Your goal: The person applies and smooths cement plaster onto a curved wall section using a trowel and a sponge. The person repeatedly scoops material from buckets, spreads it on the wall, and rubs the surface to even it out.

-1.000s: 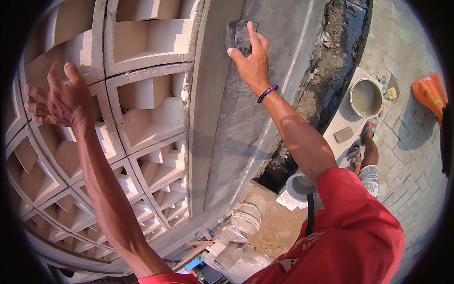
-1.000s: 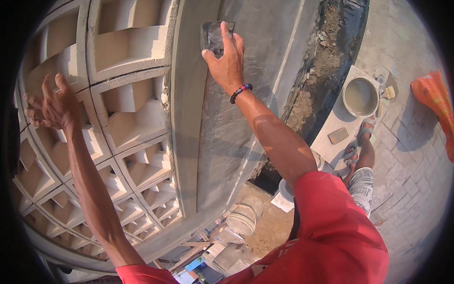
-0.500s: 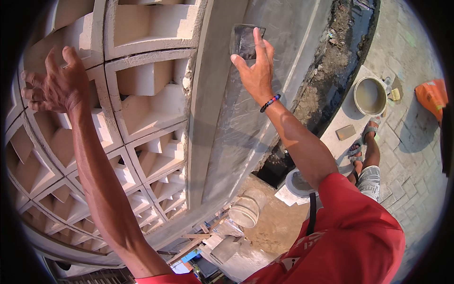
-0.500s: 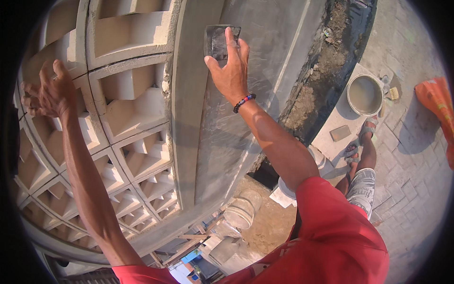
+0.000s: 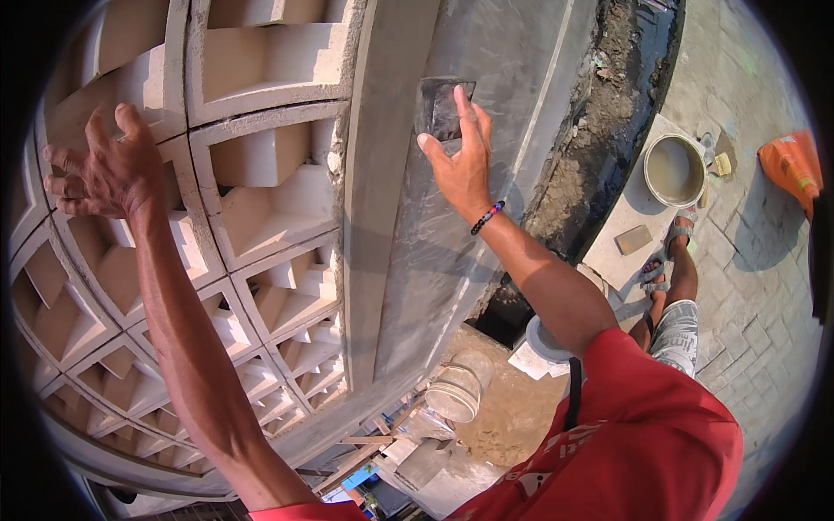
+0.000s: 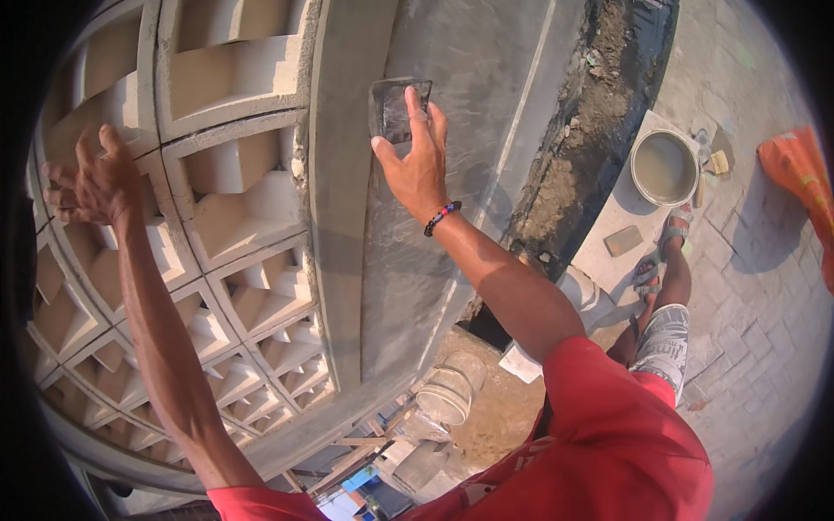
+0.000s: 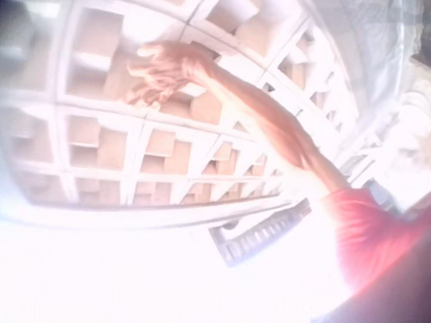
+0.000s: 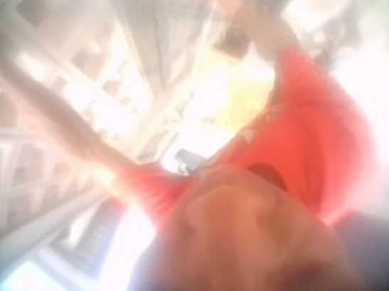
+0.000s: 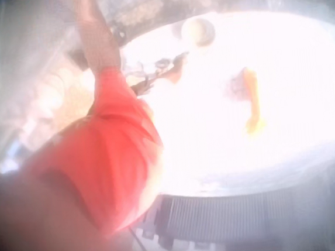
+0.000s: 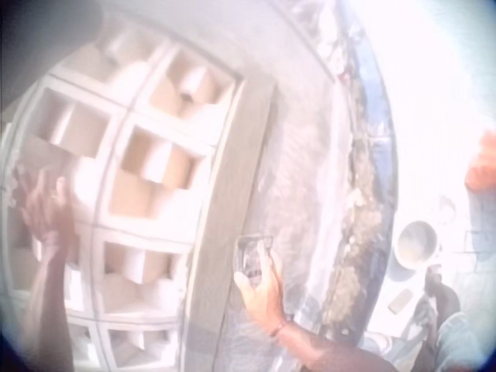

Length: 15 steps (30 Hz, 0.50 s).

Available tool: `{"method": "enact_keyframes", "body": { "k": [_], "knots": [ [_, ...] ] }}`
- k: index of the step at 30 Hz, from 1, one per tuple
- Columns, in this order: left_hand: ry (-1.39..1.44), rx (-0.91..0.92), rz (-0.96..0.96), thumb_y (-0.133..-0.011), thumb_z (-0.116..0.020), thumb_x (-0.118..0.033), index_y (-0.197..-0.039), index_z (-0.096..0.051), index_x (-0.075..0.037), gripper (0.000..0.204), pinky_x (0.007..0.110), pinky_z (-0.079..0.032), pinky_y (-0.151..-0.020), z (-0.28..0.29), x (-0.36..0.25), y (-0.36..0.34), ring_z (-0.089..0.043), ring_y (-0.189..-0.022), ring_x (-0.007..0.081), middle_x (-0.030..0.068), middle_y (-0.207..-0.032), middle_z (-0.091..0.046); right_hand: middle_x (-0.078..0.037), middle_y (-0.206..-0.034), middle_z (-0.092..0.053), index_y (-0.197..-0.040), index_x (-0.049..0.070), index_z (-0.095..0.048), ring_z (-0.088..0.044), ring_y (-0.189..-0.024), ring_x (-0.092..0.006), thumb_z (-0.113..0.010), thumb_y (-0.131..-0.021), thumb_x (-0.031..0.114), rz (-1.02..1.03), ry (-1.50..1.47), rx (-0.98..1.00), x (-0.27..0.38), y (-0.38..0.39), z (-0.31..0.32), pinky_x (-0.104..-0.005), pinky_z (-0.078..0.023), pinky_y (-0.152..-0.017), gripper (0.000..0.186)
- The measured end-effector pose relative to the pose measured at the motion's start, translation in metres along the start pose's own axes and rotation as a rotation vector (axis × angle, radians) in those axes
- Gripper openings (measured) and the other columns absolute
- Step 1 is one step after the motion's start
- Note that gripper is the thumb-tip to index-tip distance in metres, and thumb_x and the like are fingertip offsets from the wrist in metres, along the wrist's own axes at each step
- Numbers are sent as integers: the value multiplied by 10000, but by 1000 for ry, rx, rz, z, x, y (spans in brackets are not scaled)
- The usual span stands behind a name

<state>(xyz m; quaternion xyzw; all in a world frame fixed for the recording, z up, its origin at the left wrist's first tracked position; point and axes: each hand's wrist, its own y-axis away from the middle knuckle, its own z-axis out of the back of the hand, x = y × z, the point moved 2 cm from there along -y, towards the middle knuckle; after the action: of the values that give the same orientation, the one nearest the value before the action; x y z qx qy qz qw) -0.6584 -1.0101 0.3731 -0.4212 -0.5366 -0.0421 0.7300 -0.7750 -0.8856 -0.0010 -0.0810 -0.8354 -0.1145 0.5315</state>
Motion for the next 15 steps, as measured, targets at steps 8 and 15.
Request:
{"method": "enact_keyframes", "body": {
  "k": [8, 15],
  "knots": [
    [37, -10, 9, -855, -517, -566, -1230, -629, -316, 465, 615, -73, -1082, 0, -11, -8, -169, -1382, 449, 182, -1515, -270, -312, -1405, -235, -1468, 148, -345, -260, -1323, -463, -685, -777, 110, -56, 77, 50, -19, 83, -62, -520, -277, -1085, 771],
    [4, 18, 16, -855, -509, -576, -1239, -623, -319, 475, 616, -73, -1081, 1, 2, 1, -171, -1381, 449, 180, -1514, -272, -260, -1366, -381, -1450, 68, -351, -306, -1323, -401, -697, -780, 167, 44, 62, 44, -11, 28, -8, -472, -311, -1078, 760]
  ]
}}
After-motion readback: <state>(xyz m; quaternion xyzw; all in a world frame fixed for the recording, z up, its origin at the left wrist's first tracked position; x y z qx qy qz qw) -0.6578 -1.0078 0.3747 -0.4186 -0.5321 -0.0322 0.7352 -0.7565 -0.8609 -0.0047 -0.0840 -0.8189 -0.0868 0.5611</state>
